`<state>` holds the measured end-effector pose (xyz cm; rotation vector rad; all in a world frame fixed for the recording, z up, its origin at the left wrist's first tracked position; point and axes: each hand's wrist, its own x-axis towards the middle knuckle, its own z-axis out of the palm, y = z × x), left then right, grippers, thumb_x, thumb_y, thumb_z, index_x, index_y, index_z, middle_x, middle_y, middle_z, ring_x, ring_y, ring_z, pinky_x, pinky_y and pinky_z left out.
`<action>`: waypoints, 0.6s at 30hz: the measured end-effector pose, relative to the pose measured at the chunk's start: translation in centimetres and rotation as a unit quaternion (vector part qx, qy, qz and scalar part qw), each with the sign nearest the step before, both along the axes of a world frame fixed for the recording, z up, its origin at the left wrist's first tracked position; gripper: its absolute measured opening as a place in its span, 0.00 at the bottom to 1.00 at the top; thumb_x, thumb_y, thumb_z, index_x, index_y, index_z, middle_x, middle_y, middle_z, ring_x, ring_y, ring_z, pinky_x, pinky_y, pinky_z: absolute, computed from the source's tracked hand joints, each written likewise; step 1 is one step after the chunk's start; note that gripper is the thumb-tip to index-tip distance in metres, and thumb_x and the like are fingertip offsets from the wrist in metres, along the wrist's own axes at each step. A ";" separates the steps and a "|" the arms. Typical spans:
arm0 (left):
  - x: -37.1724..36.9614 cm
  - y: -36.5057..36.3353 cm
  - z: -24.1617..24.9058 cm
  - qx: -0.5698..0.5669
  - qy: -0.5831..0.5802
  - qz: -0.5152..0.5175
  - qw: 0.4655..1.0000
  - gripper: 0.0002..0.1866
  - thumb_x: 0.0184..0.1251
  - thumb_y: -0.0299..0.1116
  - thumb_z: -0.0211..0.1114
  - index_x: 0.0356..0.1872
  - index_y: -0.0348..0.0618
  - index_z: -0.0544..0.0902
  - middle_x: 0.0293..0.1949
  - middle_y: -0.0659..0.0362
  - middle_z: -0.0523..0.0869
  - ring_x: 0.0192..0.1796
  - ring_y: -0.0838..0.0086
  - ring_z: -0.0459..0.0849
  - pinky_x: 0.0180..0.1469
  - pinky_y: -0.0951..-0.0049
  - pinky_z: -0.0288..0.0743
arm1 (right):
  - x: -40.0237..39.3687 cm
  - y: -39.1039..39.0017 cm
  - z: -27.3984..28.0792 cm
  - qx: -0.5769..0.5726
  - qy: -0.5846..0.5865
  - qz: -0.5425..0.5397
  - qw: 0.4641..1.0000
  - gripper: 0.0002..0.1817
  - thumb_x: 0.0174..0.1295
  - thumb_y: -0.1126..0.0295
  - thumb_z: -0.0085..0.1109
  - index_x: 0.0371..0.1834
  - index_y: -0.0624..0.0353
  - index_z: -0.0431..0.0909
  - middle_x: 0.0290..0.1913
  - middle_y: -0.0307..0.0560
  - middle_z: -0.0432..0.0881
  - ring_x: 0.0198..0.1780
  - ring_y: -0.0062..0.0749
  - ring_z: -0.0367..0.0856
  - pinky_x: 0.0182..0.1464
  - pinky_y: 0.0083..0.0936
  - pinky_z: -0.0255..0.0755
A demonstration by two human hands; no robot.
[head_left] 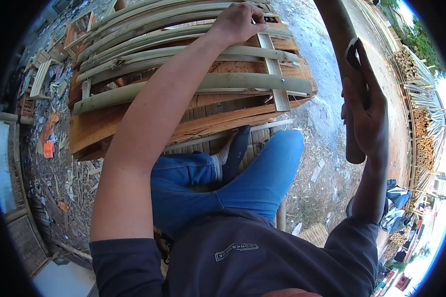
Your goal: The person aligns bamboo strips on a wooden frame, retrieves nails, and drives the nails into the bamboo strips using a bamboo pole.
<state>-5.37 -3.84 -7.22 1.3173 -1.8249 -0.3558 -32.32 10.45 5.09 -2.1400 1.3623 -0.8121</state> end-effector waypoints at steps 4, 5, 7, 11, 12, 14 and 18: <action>0.3 -0.7 -0.2 -0.038 -0.013 -0.035 0.999 0.12 0.57 0.35 0.74 0.32 0.35 0.86 0.33 0.51 0.88 0.37 0.58 0.87 0.43 0.61 0.81 | 0.3 -0.6 -1.3 -0.012 0.091 0.015 0.996 0.33 0.72 0.64 0.57 0.80 0.47 0.60 0.43 0.60 0.88 0.32 0.39 0.86 0.39 0.36 0.78; 0.4 -0.7 -0.3 -0.056 -0.028 -0.040 0.997 0.12 0.57 0.35 0.74 0.32 0.34 0.86 0.33 0.51 0.89 0.37 0.58 0.88 0.43 0.61 0.81 | 0.4 -0.7 -1.4 0.025 0.120 0.014 0.992 0.33 0.72 0.64 0.56 0.79 0.48 0.60 0.46 0.63 0.87 0.39 0.45 0.86 0.44 0.38 0.77; 0.3 -0.7 -0.5 -0.042 -0.009 -0.014 0.999 0.12 0.57 0.35 0.74 0.31 0.35 0.86 0.32 0.50 0.89 0.37 0.58 0.88 0.43 0.60 0.81 | 0.7 -0.9 -1.5 0.097 0.183 0.015 0.978 0.33 0.71 0.65 0.56 0.79 0.50 0.60 0.50 0.68 0.85 0.52 0.57 0.86 0.54 0.43 0.76; 0.3 -1.4 -1.6 -0.011 -0.024 0.013 1.000 0.13 0.59 0.45 0.75 0.35 0.48 0.91 0.34 0.54 0.90 0.40 0.64 0.89 0.50 0.64 0.81 | 0.5 -1.4 -3.0 -0.022 0.104 0.008 0.994 0.33 0.71 0.65 0.56 0.79 0.51 0.59 0.49 0.71 0.85 0.53 0.59 0.86 0.55 0.44 0.75; 0.2 -0.1 0.4 0.060 0.019 -0.019 0.998 0.10 0.58 0.33 0.72 0.30 0.35 0.87 0.32 0.47 0.89 0.36 0.55 0.88 0.43 0.57 0.81 | 0.6 -1.2 -3.0 -0.012 0.112 0.005 0.994 0.33 0.71 0.65 0.56 0.79 0.51 0.59 0.50 0.71 0.85 0.53 0.59 0.86 0.55 0.44 0.75; 0.0 -0.5 0.1 0.015 -0.010 0.017 1.000 0.10 0.58 0.34 0.73 0.29 0.35 0.87 0.31 0.48 0.89 0.35 0.57 0.88 0.42 0.58 0.81 | 0.6 -1.1 -2.8 0.031 0.158 0.012 0.987 0.33 0.72 0.65 0.55 0.79 0.51 0.59 0.51 0.70 0.84 0.54 0.59 0.86 0.55 0.44 0.75; 0.5 -0.4 0.4 0.018 0.010 -0.012 1.000 0.10 0.59 0.34 0.72 0.29 0.35 0.87 0.30 0.47 0.89 0.35 0.56 0.88 0.42 0.57 0.81 | 0.5 -1.2 -2.8 -0.009 0.116 0.025 0.993 0.33 0.71 0.65 0.55 0.80 0.51 0.59 0.49 0.72 0.84 0.52 0.63 0.85 0.55 0.44 0.75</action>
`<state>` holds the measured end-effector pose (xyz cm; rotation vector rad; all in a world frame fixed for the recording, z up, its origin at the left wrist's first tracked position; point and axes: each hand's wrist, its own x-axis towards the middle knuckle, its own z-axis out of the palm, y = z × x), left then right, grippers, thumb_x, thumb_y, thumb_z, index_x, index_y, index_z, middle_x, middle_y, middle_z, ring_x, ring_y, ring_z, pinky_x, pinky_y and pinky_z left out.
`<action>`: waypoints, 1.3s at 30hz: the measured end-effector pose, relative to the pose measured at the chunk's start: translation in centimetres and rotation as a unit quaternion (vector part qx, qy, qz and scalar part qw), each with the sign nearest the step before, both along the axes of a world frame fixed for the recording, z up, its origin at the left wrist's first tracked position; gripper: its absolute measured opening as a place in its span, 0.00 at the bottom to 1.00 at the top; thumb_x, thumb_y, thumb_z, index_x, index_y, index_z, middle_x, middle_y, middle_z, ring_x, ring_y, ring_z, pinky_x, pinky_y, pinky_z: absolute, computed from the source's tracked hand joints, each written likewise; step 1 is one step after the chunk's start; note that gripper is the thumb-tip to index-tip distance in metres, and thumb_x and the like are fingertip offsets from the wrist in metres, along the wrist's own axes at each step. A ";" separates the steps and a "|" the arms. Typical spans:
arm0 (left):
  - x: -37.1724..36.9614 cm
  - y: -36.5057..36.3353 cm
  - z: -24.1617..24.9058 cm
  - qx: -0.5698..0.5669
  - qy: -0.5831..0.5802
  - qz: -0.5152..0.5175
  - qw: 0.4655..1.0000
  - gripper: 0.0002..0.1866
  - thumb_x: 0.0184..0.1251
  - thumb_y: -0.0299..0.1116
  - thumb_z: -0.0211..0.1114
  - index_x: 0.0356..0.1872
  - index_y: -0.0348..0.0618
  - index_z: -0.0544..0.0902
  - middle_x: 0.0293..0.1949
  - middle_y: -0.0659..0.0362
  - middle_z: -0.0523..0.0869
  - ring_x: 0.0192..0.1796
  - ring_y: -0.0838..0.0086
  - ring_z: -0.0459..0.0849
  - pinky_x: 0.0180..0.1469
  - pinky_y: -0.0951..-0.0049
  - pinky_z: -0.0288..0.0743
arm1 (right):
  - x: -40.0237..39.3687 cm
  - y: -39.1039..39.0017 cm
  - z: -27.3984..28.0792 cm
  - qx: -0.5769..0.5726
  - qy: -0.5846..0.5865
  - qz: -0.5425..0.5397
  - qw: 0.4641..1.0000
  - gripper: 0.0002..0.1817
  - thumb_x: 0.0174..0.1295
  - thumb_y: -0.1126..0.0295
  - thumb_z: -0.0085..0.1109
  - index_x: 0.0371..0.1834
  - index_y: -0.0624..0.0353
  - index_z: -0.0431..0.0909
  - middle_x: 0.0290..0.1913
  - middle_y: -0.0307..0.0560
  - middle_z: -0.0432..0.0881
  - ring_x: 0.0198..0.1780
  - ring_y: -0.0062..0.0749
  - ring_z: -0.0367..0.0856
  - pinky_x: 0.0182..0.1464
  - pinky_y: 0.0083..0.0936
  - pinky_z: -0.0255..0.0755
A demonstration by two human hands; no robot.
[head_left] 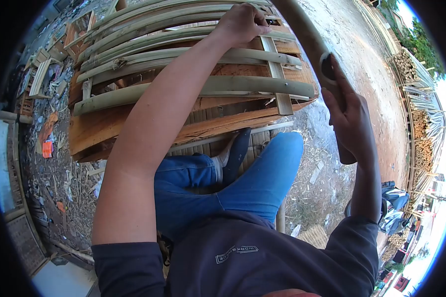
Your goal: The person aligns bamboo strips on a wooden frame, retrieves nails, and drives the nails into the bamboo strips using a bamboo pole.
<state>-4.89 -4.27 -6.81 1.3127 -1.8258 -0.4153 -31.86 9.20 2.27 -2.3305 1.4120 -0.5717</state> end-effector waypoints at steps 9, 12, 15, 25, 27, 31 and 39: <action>0.0 -0.1 0.1 0.025 -0.007 -0.014 1.000 0.11 0.57 0.36 0.74 0.29 0.36 0.88 0.31 0.48 0.90 0.35 0.61 0.89 0.44 0.59 0.82 | 0.3 0.4 -0.2 -0.049 0.031 -0.002 0.998 0.34 0.71 0.66 0.56 0.80 0.47 0.58 0.39 0.70 0.85 0.42 0.63 0.87 0.46 0.50 0.75; -0.2 0.0 -0.3 0.044 0.004 0.017 0.999 0.10 0.56 0.36 0.74 0.28 0.38 0.89 0.30 0.50 0.90 0.35 0.60 0.89 0.43 0.59 0.82 | 0.5 0.7 -0.9 -0.050 0.063 0.007 0.997 0.34 0.71 0.64 0.56 0.80 0.47 0.58 0.40 0.69 0.86 0.44 0.62 0.87 0.49 0.49 0.75; -0.3 0.2 0.5 0.022 -0.001 0.006 1.000 0.11 0.56 0.37 0.75 0.28 0.38 0.89 0.29 0.49 0.89 0.34 0.60 0.89 0.42 0.59 0.82 | 0.7 0.6 -0.5 0.006 0.069 -0.011 0.998 0.33 0.72 0.63 0.55 0.80 0.49 0.59 0.43 0.69 0.86 0.47 0.61 0.87 0.51 0.49 0.75; -0.5 0.2 -0.3 0.050 -0.049 0.078 0.995 0.14 0.58 0.47 0.75 0.35 0.48 0.90 0.36 0.55 0.91 0.41 0.65 0.89 0.50 0.63 0.81 | 1.2 0.9 -0.4 0.015 0.046 -0.019 0.999 0.32 0.72 0.65 0.54 0.79 0.54 0.60 0.43 0.71 0.86 0.45 0.61 0.87 0.49 0.47 0.77; -0.1 -0.1 -0.9 0.014 -0.056 0.054 0.997 0.16 0.58 0.49 0.74 0.37 0.48 0.89 0.38 0.56 0.90 0.45 0.66 0.89 0.50 0.62 0.82 | 1.3 1.0 0.0 -0.009 0.012 -0.012 1.000 0.32 0.72 0.65 0.55 0.79 0.53 0.60 0.43 0.69 0.86 0.41 0.57 0.88 0.47 0.45 0.78; 0.1 -0.6 -0.8 0.020 -0.070 0.041 0.997 0.17 0.57 0.50 0.75 0.36 0.48 0.89 0.39 0.56 0.90 0.46 0.65 0.89 0.50 0.62 0.81 | 2.0 1.4 1.8 0.051 -0.007 -0.056 0.997 0.33 0.72 0.63 0.56 0.80 0.51 0.60 0.42 0.64 0.87 0.29 0.41 0.86 0.39 0.39 0.79; 1.1 -0.6 -0.9 0.007 -0.050 -0.049 0.997 0.15 0.64 0.46 0.71 0.40 0.45 0.88 0.39 0.54 0.90 0.49 0.61 0.87 0.54 0.59 0.80 | 1.6 0.8 1.5 0.074 -0.024 -0.033 0.996 0.34 0.72 0.62 0.57 0.80 0.48 0.58 0.42 0.60 0.88 0.24 0.33 0.83 0.34 0.34 0.79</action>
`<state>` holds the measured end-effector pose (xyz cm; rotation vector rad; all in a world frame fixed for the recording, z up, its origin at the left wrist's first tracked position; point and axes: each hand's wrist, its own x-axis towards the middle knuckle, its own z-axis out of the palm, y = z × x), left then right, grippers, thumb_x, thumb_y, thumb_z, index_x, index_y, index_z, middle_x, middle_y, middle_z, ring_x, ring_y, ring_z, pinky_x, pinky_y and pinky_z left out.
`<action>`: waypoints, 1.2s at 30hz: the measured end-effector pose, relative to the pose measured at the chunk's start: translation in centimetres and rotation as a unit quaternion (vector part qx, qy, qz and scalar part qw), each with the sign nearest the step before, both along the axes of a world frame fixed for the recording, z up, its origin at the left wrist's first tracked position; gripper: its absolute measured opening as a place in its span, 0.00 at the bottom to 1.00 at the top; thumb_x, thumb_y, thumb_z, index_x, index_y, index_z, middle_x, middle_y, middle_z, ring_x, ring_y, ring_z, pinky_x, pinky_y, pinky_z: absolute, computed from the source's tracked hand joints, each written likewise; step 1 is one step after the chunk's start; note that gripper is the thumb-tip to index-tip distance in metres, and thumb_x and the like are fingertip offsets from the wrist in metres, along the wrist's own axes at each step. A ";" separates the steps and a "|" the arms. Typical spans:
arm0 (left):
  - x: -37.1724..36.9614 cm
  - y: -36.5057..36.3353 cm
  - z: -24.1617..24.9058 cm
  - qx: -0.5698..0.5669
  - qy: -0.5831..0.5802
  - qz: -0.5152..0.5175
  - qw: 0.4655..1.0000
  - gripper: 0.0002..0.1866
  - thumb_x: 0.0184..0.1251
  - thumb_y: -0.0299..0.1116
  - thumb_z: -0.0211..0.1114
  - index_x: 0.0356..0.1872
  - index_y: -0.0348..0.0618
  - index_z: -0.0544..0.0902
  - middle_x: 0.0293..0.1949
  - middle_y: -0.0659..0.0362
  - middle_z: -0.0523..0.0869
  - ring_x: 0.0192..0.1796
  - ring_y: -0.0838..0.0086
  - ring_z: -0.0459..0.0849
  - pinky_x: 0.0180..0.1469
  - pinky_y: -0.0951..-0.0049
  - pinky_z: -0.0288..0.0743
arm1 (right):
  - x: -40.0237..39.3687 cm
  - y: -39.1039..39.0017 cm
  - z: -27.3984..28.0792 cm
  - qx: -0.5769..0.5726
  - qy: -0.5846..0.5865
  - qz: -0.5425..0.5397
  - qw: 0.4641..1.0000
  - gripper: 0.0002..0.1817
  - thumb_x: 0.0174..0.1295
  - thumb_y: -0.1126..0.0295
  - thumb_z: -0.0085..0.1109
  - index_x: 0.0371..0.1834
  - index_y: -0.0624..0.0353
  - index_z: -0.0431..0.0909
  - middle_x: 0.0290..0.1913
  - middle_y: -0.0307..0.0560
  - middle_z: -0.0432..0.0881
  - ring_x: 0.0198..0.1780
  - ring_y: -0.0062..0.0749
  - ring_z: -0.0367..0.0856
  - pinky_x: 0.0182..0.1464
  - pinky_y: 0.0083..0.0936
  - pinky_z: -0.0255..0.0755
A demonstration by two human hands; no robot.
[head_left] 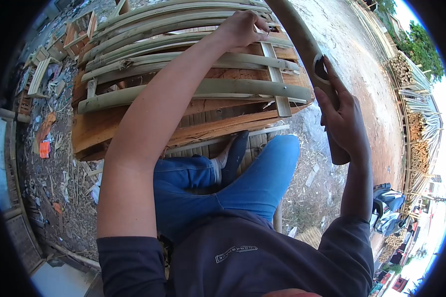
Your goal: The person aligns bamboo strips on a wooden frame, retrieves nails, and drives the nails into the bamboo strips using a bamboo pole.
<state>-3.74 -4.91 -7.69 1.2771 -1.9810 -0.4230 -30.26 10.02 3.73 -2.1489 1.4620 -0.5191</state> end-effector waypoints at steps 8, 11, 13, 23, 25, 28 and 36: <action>1.8 4.1 3.6 0.038 -0.205 -0.047 0.977 0.24 0.74 0.48 0.61 0.64 0.46 0.77 0.63 0.51 0.80 0.65 0.56 0.79 0.68 0.57 0.71 | -1.4 -0.3 -0.4 0.028 -0.013 -0.013 0.999 0.35 0.72 0.64 0.57 0.81 0.48 0.58 0.44 0.60 0.88 0.24 0.31 0.82 0.33 0.34 0.79; 2.2 4.2 2.3 -0.043 -0.218 -0.098 0.970 0.24 0.76 0.50 0.58 0.67 0.51 0.76 0.67 0.52 0.76 0.72 0.57 0.71 0.75 0.57 0.63 | -1.6 -0.6 -0.7 0.036 -0.016 -0.014 0.999 0.34 0.72 0.65 0.57 0.81 0.48 0.58 0.44 0.60 0.88 0.24 0.31 0.82 0.33 0.34 0.78; 2.0 4.0 1.9 -0.067 -0.249 -0.099 0.961 0.25 0.78 0.50 0.55 0.70 0.54 0.74 0.71 0.52 0.72 0.75 0.58 0.67 0.78 0.58 0.59 | -1.5 -0.5 -0.6 0.041 -0.017 -0.012 0.999 0.35 0.72 0.65 0.57 0.81 0.48 0.58 0.43 0.60 0.88 0.24 0.32 0.82 0.33 0.34 0.78; 1.8 3.7 0.5 -0.070 -0.297 -0.102 0.947 0.27 0.84 0.48 0.41 0.77 0.51 0.63 0.77 0.56 0.63 0.80 0.64 0.57 0.82 0.63 0.48 | -1.1 -1.2 -1.3 0.047 0.008 -0.005 0.999 0.34 0.72 0.66 0.57 0.81 0.45 0.59 0.39 0.52 0.86 0.24 0.25 0.77 0.30 0.29 0.75; 2.0 3.1 -0.2 -0.081 -0.268 -0.110 0.954 0.28 0.84 0.49 0.42 0.78 0.51 0.63 0.77 0.57 0.64 0.80 0.66 0.58 0.82 0.63 0.48 | -0.6 -1.2 -0.8 0.073 0.016 -0.016 0.997 0.35 0.71 0.64 0.58 0.80 0.47 0.58 0.42 0.61 0.87 0.25 0.35 0.83 0.36 0.36 0.77; 1.8 3.2 -0.1 -0.074 -0.271 -0.105 0.954 0.28 0.83 0.50 0.42 0.77 0.51 0.63 0.77 0.57 0.65 0.80 0.66 0.59 0.82 0.63 0.49 | -0.4 -1.4 -1.1 0.070 0.016 -0.017 0.997 0.35 0.71 0.65 0.57 0.81 0.47 0.58 0.42 0.61 0.87 0.26 0.35 0.83 0.37 0.37 0.78; 1.7 2.9 -0.2 -0.072 -0.256 -0.124 0.956 0.28 0.83 0.48 0.43 0.76 0.47 0.65 0.76 0.55 0.66 0.79 0.65 0.61 0.82 0.64 0.51 | -0.3 -1.9 -0.5 -0.022 0.039 0.018 0.999 0.32 0.72 0.66 0.55 0.79 0.48 0.61 0.47 0.65 0.87 0.39 0.45 0.89 0.47 0.38 0.77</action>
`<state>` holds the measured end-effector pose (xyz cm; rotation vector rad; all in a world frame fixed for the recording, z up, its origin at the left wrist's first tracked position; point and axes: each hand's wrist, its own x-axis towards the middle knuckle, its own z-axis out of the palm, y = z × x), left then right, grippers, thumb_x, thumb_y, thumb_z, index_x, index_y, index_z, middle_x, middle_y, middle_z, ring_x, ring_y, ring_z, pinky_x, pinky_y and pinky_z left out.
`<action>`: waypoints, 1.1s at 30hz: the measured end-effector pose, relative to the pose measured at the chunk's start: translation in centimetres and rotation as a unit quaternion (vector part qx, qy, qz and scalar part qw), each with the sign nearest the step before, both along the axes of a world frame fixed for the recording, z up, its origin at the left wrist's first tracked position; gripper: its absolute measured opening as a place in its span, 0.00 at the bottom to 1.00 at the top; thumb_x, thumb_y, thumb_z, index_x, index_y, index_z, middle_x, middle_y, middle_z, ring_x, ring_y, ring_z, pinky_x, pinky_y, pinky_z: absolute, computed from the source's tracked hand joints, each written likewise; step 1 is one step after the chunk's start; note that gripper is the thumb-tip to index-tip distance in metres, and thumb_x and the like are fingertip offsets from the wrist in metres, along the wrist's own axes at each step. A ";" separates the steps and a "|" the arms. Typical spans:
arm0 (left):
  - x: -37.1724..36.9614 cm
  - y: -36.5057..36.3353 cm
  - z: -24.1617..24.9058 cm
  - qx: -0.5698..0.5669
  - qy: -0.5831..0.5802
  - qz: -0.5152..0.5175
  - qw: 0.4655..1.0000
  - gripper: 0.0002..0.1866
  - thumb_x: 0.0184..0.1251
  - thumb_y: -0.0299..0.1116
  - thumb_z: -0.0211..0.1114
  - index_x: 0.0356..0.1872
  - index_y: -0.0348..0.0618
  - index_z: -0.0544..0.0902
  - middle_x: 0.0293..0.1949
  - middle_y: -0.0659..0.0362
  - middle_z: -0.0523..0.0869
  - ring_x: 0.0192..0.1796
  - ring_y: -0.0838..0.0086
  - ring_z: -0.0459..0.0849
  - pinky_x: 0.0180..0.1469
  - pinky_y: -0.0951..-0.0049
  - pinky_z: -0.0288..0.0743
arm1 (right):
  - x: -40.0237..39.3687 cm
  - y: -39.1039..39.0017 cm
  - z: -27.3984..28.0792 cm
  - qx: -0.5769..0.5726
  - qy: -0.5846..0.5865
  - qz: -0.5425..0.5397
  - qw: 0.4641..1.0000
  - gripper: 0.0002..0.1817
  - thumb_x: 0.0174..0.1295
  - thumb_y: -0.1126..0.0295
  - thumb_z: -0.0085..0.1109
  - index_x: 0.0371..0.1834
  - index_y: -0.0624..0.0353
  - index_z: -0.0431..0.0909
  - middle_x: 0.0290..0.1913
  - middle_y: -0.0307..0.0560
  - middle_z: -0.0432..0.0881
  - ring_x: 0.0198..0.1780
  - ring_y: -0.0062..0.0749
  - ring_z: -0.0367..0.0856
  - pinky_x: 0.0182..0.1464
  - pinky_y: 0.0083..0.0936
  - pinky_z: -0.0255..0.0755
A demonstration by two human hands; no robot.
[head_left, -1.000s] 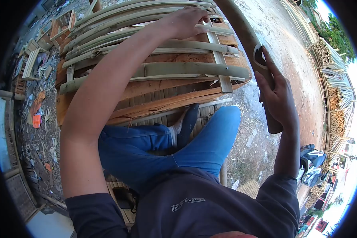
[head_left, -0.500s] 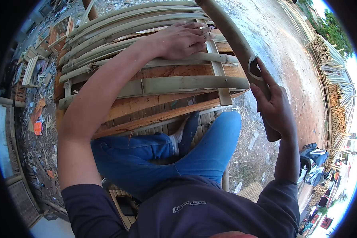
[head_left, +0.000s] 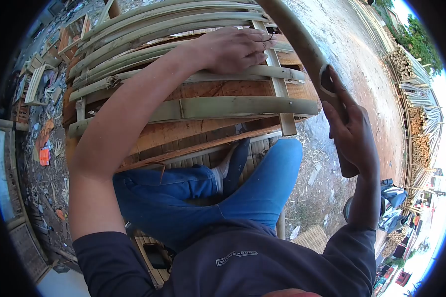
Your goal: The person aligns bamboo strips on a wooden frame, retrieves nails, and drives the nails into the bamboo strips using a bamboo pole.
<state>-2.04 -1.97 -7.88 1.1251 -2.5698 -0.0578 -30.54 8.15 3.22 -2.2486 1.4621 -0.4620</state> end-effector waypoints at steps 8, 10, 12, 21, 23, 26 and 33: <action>0.0 0.4 0.8 0.043 -0.005 0.020 0.999 0.28 0.83 0.47 0.42 0.76 0.46 0.65 0.76 0.54 0.67 0.78 0.64 0.62 0.81 0.64 0.52 | 0.4 -0.7 0.0 0.001 0.060 0.014 0.998 0.31 0.72 0.65 0.55 0.79 0.46 0.62 0.54 0.67 0.84 0.53 0.49 0.87 0.56 0.41 0.76; 0.0 0.3 0.0 0.010 0.001 0.011 1.000 0.28 0.82 0.48 0.43 0.76 0.47 0.65 0.76 0.55 0.67 0.78 0.64 0.62 0.81 0.64 0.52 | 0.1 -0.6 0.0 -0.078 -0.009 0.014 0.997 0.31 0.72 0.67 0.55 0.78 0.48 0.63 0.57 0.63 0.84 0.52 0.46 0.87 0.55 0.40 0.77; 0.0 0.5 0.0 0.016 0.005 0.010 1.000 0.28 0.82 0.48 0.43 0.76 0.48 0.65 0.76 0.56 0.67 0.78 0.64 0.62 0.80 0.63 0.53 | 0.0 -0.4 0.3 -0.107 -0.042 0.009 0.993 0.30 0.72 0.70 0.55 0.78 0.52 0.63 0.60 0.57 0.83 0.47 0.41 0.88 0.51 0.37 0.78; -0.2 0.2 0.0 -0.007 0.010 0.005 1.000 0.27 0.81 0.45 0.47 0.75 0.44 0.67 0.73 0.52 0.70 0.77 0.61 0.64 0.79 0.62 0.56 | 0.2 -0.9 -1.2 -0.063 -0.082 0.017 0.995 0.33 0.67 0.65 0.63 0.75 0.57 0.67 0.48 0.60 0.87 0.34 0.35 0.86 0.43 0.34 0.79; -0.4 0.0 0.1 -0.010 0.007 0.001 1.000 0.27 0.80 0.43 0.48 0.74 0.43 0.68 0.73 0.51 0.71 0.76 0.59 0.66 0.79 0.61 0.57 | 0.8 -2.3 -1.7 -0.086 -0.074 0.021 0.993 0.32 0.64 0.63 0.67 0.70 0.61 0.71 0.46 0.60 0.87 0.38 0.39 0.87 0.45 0.36 0.79; -0.5 0.5 0.6 0.002 0.020 0.005 1.000 0.26 0.79 0.42 0.49 0.73 0.43 0.69 0.72 0.48 0.71 0.74 0.57 0.68 0.78 0.61 0.60 | 1.8 -6.3 -1.9 -0.082 -0.021 0.076 0.994 0.31 0.59 0.60 0.72 0.61 0.65 0.74 0.44 0.59 0.87 0.43 0.45 0.87 0.48 0.39 0.79; -0.5 0.4 0.9 0.025 0.009 0.015 1.000 0.27 0.77 0.45 0.47 0.74 0.48 0.69 0.72 0.52 0.72 0.75 0.63 0.68 0.75 0.62 0.64 | 8.7 -13.9 -2.3 -0.157 -0.038 0.111 0.981 0.32 0.54 0.65 0.77 0.59 0.63 0.71 0.45 0.53 0.86 0.45 0.36 0.85 0.46 0.34 0.80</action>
